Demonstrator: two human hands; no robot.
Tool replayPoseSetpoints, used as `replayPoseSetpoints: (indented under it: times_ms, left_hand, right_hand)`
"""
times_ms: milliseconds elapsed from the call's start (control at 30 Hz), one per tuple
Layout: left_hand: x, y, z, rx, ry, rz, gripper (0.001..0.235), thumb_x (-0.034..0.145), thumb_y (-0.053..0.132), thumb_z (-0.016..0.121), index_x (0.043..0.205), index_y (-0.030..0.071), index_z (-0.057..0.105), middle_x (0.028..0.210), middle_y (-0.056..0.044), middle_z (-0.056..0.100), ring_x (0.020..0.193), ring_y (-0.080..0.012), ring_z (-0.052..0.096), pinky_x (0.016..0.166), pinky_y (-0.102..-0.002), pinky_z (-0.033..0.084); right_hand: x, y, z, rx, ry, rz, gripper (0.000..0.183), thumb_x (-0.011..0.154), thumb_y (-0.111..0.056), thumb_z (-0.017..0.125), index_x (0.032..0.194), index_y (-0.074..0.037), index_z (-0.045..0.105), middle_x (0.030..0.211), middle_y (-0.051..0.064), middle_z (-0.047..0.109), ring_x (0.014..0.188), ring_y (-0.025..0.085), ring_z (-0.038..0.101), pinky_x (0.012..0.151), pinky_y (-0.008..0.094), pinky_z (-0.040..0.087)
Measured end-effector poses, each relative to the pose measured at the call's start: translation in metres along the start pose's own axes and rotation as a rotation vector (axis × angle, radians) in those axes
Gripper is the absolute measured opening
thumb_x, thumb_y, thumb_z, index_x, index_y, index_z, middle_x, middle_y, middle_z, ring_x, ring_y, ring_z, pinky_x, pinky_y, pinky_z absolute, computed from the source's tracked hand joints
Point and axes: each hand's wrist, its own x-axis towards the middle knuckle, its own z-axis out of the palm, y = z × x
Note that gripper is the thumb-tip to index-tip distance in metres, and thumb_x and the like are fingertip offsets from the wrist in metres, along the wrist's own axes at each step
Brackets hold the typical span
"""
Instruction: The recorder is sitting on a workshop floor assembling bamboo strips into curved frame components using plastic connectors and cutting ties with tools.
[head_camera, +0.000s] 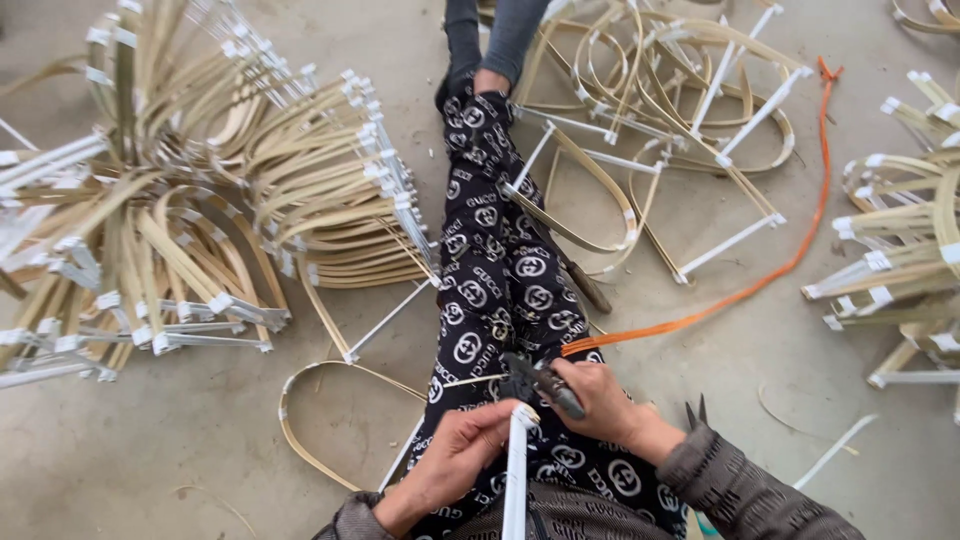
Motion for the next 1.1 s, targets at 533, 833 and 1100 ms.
replayPoseSetpoints:
  times_ms: [533,833,1100]
  left_hand:
    - [-0.059,0.145,-0.018,0.013,-0.139,0.394,0.037,0.104,0.002,0.051,0.139,-0.007,0.057,0.117,-0.020,0.067,0.113,-0.0231,0.061,0.100,-0.032,0.044]
    - [0.038,0.049,0.013,0.106,0.418,0.291,0.024,0.097,0.003,0.065,0.118,-0.004,0.074,0.101,-0.007,0.073,0.093,-0.0128,0.070,0.082,-0.026,0.057]
    - [0.039,0.060,-0.046,-0.416,0.570,0.205,0.020,0.098,0.005,0.066,0.113,-0.006,0.074,0.086,-0.003,0.072,0.069,-0.0090,0.064,0.060,-0.023,0.052]
  right_hand:
    - [0.045,-0.056,-0.008,1.241,0.193,0.274,0.041,0.088,-0.012,0.074,0.125,-0.005,0.058,0.105,0.005,0.068,0.096,0.013,0.068,0.085,0.030,0.059]
    - [0.030,-0.077,-0.001,1.097,0.056,0.337,0.033,0.088,-0.015,0.076,0.116,0.000,0.066,0.092,0.006,0.071,0.079,0.015,0.067,0.070,0.031,0.056]
    - [-0.001,-0.075,-0.058,0.174,-0.031,0.093,0.070,0.072,-0.028,0.087,0.132,-0.008,0.056,0.111,0.009,0.068,0.102,0.025,0.063,0.090,0.037,0.049]
